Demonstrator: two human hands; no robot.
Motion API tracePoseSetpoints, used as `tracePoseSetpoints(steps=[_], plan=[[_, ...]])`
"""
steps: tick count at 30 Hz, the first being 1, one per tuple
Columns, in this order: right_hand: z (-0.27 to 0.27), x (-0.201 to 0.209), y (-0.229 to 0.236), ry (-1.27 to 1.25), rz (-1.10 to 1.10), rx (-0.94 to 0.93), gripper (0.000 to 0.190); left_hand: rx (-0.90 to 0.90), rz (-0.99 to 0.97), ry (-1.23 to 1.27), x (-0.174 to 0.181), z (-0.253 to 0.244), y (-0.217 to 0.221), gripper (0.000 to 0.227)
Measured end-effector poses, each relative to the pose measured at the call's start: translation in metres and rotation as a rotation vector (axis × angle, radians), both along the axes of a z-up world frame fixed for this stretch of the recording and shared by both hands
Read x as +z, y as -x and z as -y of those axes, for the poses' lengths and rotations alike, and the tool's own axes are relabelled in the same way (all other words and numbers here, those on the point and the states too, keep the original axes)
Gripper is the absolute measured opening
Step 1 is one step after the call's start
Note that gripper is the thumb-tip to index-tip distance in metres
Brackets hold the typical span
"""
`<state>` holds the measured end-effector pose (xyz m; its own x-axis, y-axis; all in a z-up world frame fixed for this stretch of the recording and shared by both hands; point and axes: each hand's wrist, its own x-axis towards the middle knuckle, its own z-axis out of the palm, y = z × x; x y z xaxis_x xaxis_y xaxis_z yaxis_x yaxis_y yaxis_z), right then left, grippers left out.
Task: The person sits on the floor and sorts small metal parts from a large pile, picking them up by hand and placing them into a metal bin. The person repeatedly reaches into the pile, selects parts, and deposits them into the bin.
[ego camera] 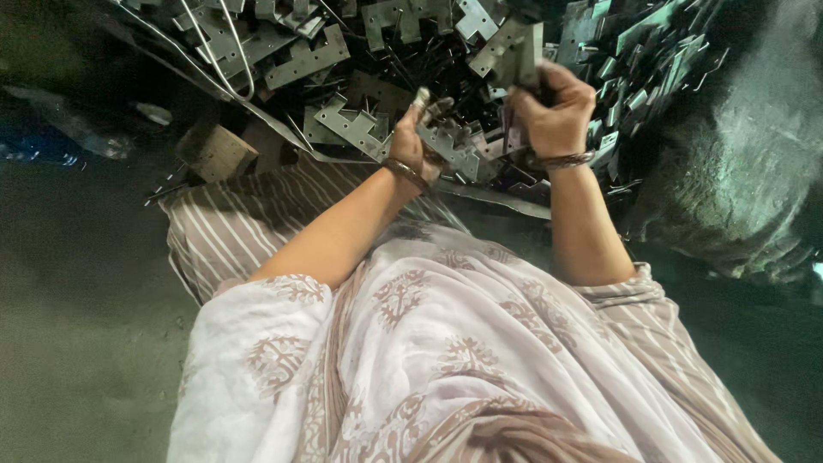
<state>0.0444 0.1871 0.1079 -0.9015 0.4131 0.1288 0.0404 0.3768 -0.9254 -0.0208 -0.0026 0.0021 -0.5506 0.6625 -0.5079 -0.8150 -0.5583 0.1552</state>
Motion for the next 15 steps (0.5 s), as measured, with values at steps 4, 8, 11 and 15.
tracePoseSetpoints(steps=[4, 8, 11, 15], plan=[[0.068, 0.009, -0.022, -0.536, 0.069, 0.406, 0.043, -0.015, -0.004, -0.080, 0.013, 0.006, -0.009, 0.063], [0.100, 0.010, -0.049, -0.907, 0.085, 0.625, 0.072, 0.024, 0.146, -0.166, 0.016, 0.013, -0.011, 0.074], [0.087, 0.010, -0.065, -0.778, 0.103, 0.684, 0.081, 0.008, 0.143, -0.107, 0.013, 0.010, -0.013, 0.070], [0.057, 0.003, -0.075, -0.592, 0.030, 0.568, 0.073, -0.193, -0.048, 0.064, 0.021, 0.005, -0.018, 0.062]])
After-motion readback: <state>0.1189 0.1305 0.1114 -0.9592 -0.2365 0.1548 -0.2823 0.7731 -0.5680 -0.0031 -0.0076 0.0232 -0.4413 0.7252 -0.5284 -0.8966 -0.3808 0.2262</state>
